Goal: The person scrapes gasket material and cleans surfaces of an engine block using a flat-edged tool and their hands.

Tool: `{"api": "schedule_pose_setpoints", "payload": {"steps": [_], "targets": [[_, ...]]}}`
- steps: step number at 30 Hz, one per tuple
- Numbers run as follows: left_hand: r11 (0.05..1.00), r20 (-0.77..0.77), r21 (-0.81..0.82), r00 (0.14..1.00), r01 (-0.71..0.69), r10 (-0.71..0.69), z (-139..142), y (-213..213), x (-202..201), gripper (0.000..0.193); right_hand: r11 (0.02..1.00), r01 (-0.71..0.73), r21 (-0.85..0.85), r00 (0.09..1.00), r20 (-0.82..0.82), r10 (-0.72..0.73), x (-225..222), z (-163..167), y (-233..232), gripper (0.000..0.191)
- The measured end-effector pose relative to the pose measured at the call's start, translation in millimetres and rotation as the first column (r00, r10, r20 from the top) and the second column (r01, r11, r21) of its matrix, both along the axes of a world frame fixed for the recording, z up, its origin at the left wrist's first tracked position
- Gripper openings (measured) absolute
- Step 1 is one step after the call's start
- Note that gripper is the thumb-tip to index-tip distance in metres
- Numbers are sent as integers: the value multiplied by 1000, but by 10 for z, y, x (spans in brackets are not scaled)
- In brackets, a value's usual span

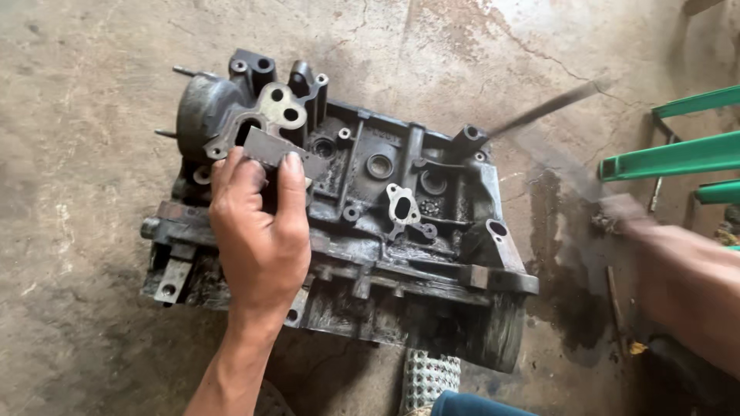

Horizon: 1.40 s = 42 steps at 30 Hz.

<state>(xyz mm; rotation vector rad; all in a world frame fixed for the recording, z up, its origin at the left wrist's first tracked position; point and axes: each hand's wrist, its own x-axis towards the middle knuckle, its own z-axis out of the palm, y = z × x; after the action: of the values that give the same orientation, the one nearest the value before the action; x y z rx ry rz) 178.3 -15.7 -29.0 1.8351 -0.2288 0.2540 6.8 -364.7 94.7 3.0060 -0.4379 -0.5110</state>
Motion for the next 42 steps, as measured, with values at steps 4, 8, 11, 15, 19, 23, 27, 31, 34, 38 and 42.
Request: {"api": "schedule_pose_setpoints", "payload": {"steps": [4, 8, 11, 15, 19, 23, 27, 31, 34, 38, 42], "targets": [[997, 196, 59, 978, 55, -66, 38, -40, 16, 17, 894, -414, 173, 832, 469, 294, 1, -110, 68, 43], [973, 286, 174, 938, 152, -198, 64, -105, -47, 9, 913, 250, 322, 801, 461, -382, -185, -514, 37, 29], [937, 48, 71, 937, 343, -347, 103, -149, -161, 6, 413, 323, 851, 599, 154, -786, -347, -1267, 23, 27], [908, -380, -100, 827, 408, -414, 233, -221, -272, 14, 23, 335, 942, 437, -133, -890, -575, -2406, 48, 43], [898, -254, 7, 870, 440, -424, 409, -339, -302, 40, 472, 478, 741, 747, -60, -663, -697, -2737, 23, 39], [853, -584, 9, 695, 522, -419, 426, -567, -197, 29, 796, 420, 435, 894, -46, -446, -490, -2343, -240, 39], [798, -374, -146, 714, 584, -592, 263, -984, 32, 24, 645, 154, 748, 891, 177, -419, 111, -1464, -460, 43], [705, -380, -74, 634, 705, -674, 49, -1387, 243, 22, 671, -80, 737, 934, 291, -208, 591, -920, -346, 46], [666, -389, -47, 600, 745, -699, -127, -1522, 377, 23, 764, -263, 589, 933, 356, 47, 947, -896, -128, 49], [701, -225, -59, 675, 711, -703, -278, -1564, 441, 21, 867, -263, 423, 938, 321, 128, 1326, -955, 118, 39], [667, -353, 22, 630, 745, -692, -246, -1541, 397, 16, 856, -141, 497, 971, 237, 22, 1449, -894, 224, 28]]}}
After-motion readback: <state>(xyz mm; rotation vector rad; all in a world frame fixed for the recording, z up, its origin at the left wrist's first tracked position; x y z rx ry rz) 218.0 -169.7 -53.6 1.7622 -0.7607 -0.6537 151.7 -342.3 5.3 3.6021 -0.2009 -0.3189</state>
